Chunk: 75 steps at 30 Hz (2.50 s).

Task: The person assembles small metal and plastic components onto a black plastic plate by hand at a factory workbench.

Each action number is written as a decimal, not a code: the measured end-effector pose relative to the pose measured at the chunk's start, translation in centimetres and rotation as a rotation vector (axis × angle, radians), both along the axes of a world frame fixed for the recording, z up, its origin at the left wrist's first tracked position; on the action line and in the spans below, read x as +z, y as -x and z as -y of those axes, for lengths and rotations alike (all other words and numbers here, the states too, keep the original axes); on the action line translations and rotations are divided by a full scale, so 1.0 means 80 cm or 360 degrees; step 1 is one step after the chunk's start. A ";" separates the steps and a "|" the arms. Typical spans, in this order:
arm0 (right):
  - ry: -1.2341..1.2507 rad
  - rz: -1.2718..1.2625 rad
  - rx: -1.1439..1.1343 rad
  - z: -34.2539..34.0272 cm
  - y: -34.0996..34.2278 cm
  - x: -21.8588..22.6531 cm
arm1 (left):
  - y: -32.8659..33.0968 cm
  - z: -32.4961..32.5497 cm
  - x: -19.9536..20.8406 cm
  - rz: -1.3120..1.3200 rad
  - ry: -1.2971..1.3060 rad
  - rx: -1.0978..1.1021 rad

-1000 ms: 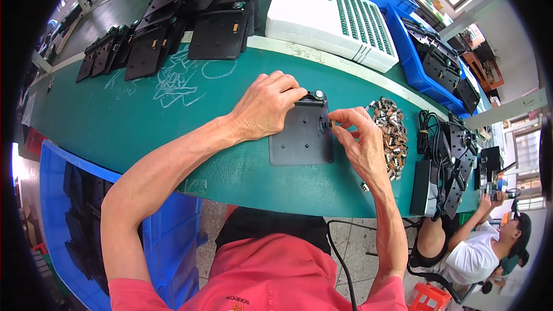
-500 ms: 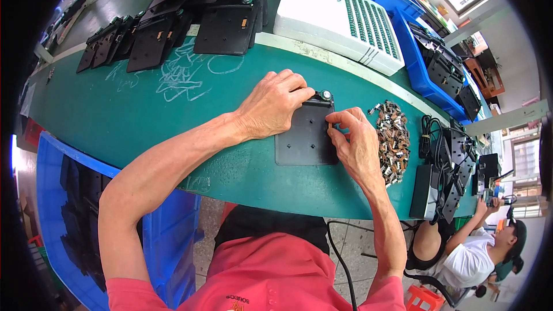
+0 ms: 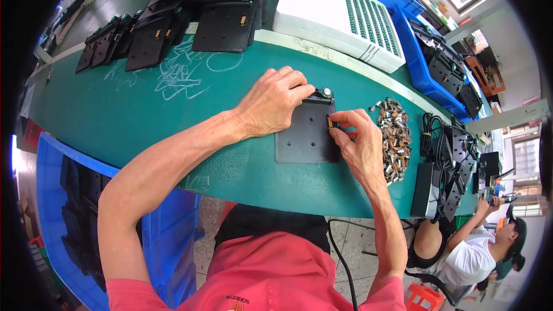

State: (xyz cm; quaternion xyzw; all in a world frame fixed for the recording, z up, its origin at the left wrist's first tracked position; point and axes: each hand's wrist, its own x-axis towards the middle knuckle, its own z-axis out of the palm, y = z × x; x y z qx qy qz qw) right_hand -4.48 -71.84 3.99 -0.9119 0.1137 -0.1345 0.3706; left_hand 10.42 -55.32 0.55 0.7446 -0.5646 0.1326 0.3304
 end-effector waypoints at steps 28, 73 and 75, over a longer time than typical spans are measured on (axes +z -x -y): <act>-0.0056 0.0045 -0.0040 -0.003 0.000 0.000 | -0.002 -0.003 0.001 -0.0118 0.0018 0.0056; -0.1412 -0.0231 -0.0133 0.012 0.028 0.009 | -0.007 -0.003 0.007 -0.0235 0.0134 0.0006; -0.1555 -0.0194 -0.0141 0.013 0.031 0.003 | -0.007 -0.004 0.011 -0.0254 0.0120 -0.0018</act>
